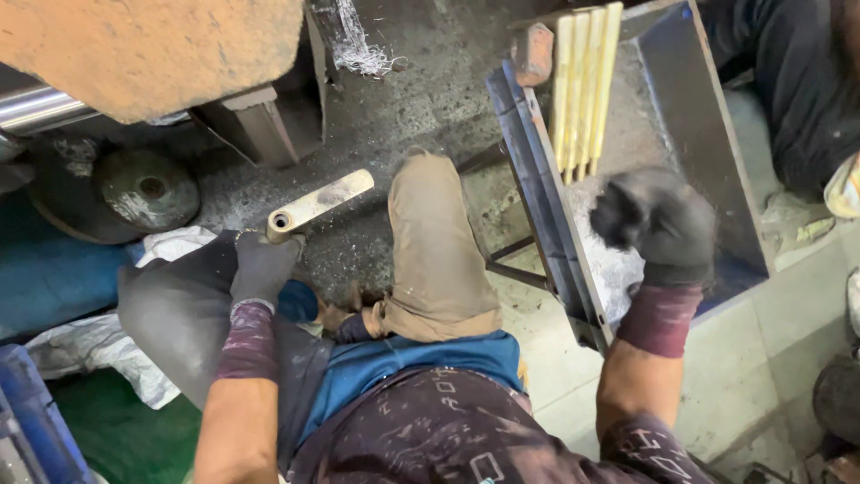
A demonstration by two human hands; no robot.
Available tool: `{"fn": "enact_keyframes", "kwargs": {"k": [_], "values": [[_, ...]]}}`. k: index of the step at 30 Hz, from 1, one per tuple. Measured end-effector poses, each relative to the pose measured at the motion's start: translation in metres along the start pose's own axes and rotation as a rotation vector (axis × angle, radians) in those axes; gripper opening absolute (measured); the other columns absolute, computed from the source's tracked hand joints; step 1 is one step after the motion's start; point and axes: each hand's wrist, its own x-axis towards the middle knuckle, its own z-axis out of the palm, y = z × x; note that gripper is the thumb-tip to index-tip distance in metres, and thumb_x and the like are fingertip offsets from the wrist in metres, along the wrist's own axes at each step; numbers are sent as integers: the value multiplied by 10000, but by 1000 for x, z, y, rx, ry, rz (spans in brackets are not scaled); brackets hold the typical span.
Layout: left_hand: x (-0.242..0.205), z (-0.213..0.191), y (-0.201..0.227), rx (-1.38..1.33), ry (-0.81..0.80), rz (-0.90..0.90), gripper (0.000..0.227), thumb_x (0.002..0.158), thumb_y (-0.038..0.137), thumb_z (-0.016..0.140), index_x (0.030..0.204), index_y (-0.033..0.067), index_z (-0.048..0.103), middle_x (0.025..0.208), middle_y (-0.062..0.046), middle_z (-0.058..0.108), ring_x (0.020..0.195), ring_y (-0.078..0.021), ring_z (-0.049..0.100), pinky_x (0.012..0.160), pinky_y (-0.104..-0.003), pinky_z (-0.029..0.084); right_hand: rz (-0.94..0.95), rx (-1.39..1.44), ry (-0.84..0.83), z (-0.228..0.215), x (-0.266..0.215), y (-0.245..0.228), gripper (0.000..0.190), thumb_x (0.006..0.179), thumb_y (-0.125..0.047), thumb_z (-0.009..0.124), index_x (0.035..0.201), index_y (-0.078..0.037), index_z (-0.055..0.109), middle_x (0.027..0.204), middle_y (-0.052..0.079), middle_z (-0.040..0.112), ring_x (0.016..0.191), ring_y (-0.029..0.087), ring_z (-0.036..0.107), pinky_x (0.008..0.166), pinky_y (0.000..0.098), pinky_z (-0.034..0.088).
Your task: The person sits on the floor and uses a bench grinder to smooth and shape brass-colored metal parts. They hold each part with both hands, rotate it to grind different edges, and place finished pieces into a nearby blue bin.
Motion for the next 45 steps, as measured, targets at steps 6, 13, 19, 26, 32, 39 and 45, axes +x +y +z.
{"fn": "enact_keyframes", "kwargs": {"k": [6,13,19,26,32,39,45], "values": [[-29,-3,20,150,-5,197,369,873,281,797,1146,40,739,1078,-170,752,1012,-307,717,856,-414,549,74,106,437,3,-53,61,915,951,-758,545,1480,-12,532,1354,152,618,1181,287,593,1107,448,461],[-113,22,39,-589,-34,698,418,722,20,848,1072,60,624,1199,-117,632,1162,-222,627,1030,-338,514,-75,629,74,71,-46,47,976,887,-658,611,1610,-41,388,1571,150,490,1459,293,484,1295,471,368],[-140,42,45,-167,72,835,375,682,52,841,1038,48,722,1161,-154,685,1141,-362,639,1025,-452,488,-66,389,-138,121,-35,21,702,896,-301,748,1489,3,525,1393,142,599,1308,250,588,1198,400,453],[-150,28,42,-331,79,927,288,788,115,830,1034,67,688,1140,-115,697,1149,-313,659,1040,-428,518,-93,-66,-181,146,-33,6,364,840,-176,794,1151,-17,692,1117,92,722,1078,222,697,1091,382,542],[-152,19,5,-500,35,701,209,925,97,742,1124,50,698,1159,-104,700,1127,-229,668,1011,-353,545,-100,-105,-348,167,-4,-2,423,855,-226,763,1222,-35,672,1177,83,716,1144,219,686,1095,380,531],[-124,6,-33,-244,126,479,363,792,174,846,1112,57,720,1121,-140,717,1056,-280,700,930,-350,557,102,162,-475,219,55,23,353,1004,-162,694,1309,-2,614,1141,103,709,1014,199,704,945,333,581],[-96,-15,-24,-178,362,350,447,805,130,819,1208,0,676,1119,-193,693,1041,-344,708,881,-396,578,-555,-713,-492,257,105,103,310,1011,8,614,1311,-65,643,1330,157,675,1218,273,688,1041,325,572]]}}
